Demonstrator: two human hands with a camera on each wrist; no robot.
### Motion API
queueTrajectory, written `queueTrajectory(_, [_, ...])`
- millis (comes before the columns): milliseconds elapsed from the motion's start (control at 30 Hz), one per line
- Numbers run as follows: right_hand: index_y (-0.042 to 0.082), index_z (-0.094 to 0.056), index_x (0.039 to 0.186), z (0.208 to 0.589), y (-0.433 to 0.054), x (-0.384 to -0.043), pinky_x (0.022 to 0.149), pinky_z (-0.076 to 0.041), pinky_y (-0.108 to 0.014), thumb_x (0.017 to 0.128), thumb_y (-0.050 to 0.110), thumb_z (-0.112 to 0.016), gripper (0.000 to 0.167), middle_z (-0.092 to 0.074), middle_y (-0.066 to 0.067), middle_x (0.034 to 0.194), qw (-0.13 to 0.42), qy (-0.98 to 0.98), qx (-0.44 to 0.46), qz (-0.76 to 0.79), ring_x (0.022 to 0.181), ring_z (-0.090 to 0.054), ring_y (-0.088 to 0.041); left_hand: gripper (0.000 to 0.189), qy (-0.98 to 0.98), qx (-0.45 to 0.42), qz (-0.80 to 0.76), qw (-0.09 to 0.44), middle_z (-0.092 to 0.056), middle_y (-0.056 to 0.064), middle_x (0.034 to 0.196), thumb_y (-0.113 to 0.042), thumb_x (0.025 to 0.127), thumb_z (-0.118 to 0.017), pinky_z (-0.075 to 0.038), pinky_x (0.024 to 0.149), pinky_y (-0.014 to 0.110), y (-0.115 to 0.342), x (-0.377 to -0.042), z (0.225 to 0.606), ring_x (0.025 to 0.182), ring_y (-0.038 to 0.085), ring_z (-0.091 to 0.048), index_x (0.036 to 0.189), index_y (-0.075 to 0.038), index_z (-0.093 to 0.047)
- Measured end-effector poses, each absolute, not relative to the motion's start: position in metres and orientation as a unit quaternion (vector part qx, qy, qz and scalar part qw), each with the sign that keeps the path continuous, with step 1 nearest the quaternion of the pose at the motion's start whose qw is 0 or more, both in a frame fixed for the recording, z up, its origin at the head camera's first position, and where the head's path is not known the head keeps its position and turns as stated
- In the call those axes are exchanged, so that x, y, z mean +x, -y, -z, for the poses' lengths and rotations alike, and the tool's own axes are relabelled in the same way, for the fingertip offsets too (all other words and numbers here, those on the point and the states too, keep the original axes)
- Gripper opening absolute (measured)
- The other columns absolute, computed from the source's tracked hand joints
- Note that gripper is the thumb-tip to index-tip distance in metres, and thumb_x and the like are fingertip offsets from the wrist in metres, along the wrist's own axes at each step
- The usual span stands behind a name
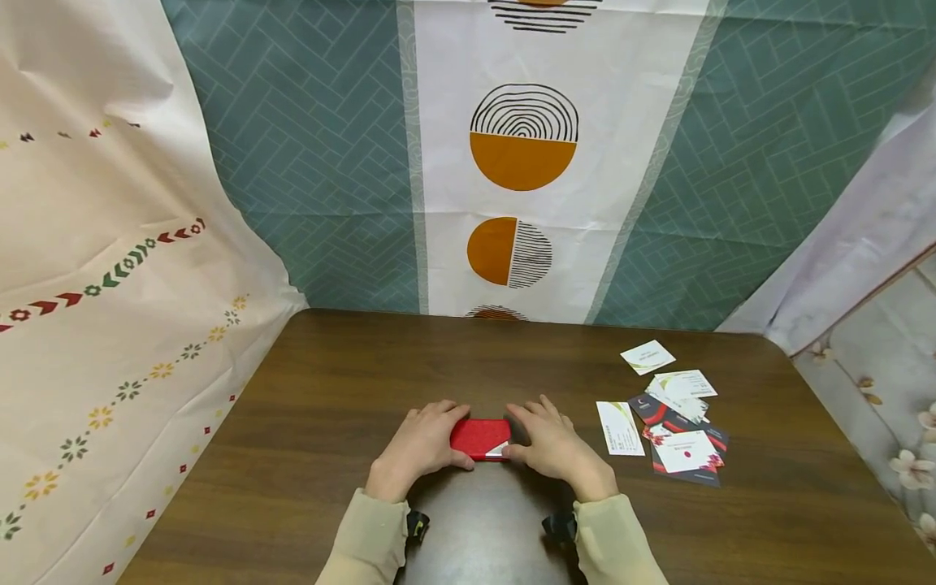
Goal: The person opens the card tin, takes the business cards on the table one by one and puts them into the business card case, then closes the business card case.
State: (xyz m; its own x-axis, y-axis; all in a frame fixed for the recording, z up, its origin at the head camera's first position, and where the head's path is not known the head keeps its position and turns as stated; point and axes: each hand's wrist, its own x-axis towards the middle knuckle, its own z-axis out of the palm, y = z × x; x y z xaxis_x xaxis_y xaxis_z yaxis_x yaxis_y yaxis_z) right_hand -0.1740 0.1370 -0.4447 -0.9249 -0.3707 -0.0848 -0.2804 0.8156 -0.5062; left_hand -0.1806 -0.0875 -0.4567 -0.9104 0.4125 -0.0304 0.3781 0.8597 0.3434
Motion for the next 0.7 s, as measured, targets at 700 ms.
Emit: queueTrajectory(700, [0.006,-0.064,0.122,0.452,-0.139,-0.188,0.076,-0.045,-0.041,0.076,0.024,-0.084,0.053,-0.056,0.001,0.086,0.096,-0.938,-0.205,0.263,0.081,-0.052,-0.017,0.063,-0.959,0.235,-0.151,0.050,-0.056,0.001,0.109,-0.039,0.073,-0.086,-0.044,0.086,0.042,0.089,-0.184,0.459,0.100,0.019,-0.053,0.126,-0.011,-0.064])
